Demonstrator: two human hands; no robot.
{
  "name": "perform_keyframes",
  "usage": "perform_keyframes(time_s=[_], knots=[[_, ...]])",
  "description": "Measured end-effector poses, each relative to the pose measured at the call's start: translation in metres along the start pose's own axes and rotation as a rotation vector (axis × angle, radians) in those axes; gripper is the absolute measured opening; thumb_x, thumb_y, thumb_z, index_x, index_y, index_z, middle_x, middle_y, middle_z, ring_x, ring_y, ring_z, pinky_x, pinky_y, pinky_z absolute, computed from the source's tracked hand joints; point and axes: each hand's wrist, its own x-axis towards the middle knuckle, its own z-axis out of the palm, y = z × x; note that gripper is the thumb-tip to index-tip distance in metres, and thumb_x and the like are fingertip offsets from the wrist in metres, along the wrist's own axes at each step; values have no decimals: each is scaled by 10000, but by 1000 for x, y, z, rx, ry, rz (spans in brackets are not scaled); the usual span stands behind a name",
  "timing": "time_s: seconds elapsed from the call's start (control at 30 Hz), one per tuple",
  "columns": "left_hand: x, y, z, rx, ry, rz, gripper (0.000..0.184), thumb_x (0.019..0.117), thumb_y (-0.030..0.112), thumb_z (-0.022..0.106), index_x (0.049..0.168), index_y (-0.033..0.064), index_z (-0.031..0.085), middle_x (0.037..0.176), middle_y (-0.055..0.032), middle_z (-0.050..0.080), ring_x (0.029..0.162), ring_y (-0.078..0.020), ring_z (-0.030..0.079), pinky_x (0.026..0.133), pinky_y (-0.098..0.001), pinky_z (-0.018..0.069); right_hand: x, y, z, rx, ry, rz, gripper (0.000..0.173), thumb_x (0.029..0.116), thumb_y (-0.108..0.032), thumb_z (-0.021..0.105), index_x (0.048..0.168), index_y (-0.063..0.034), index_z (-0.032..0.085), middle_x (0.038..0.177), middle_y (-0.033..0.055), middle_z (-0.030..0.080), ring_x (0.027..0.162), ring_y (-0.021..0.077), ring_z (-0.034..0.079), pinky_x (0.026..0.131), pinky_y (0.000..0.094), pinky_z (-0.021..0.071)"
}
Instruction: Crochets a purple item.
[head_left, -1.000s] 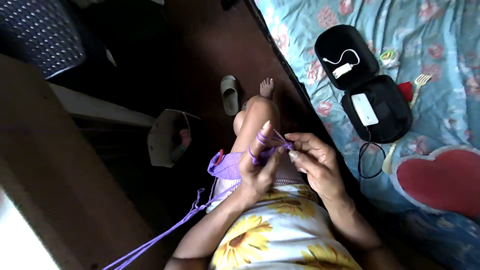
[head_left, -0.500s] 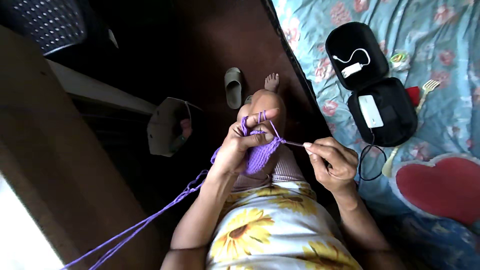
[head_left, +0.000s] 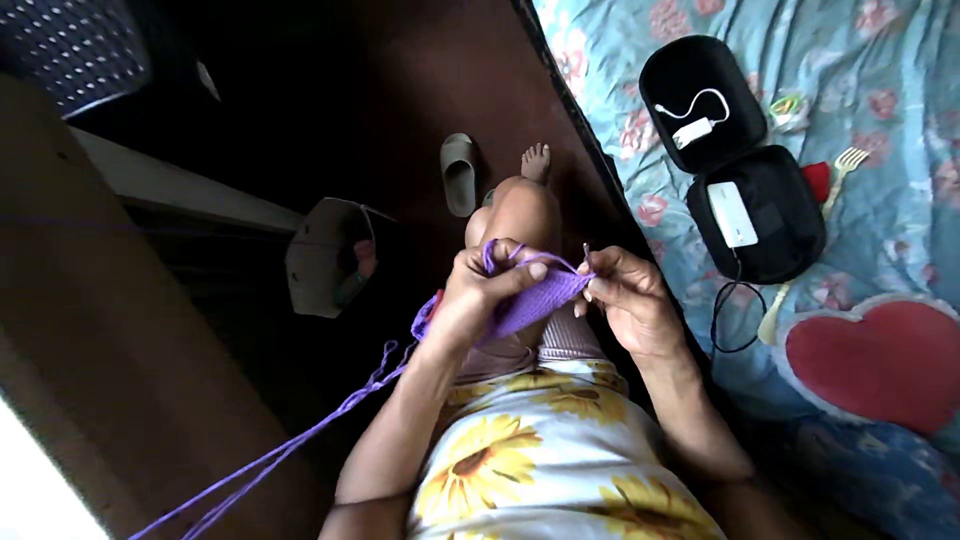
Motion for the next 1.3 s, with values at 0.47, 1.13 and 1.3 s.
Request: perform_keyframes(time_s=[0.47, 1.13, 1.3], knots=[[5, 11, -43, -1, -364, 303, 157, 913, 356, 740, 845, 220, 781, 1249, -24, 713, 1225, -203, 631, 1037, -368, 518, 1, 2, 0, 172, -98, 76, 184, 1006, -68, 549, 1063, -92, 722, 775, 48, 720, 651, 106, 703, 621, 252, 608], [-1, 9, 15, -73, 103, -101, 736, 883, -82, 641, 1552, 140, 427, 938, -54, 758, 718, -79, 697, 655, -217, 586, -4, -7, -22, -1060, -35, -545, 322, 979, -39, 555, 1197, -121, 777, 812, 42, 594, 661, 43, 530, 573, 177, 440], [-1, 10, 16, -105, 116, -139, 708, 878, -76, 635, 1532, 117, 445, 889, -47, 750, 690, -66, 685, 642, -210, 582, -6, -10, -26, -1146, -54, -596, 341, 961, -33, 542, 1159, -141, 799, 783, 52, 587, 628, 71, 520, 536, 210, 414]])
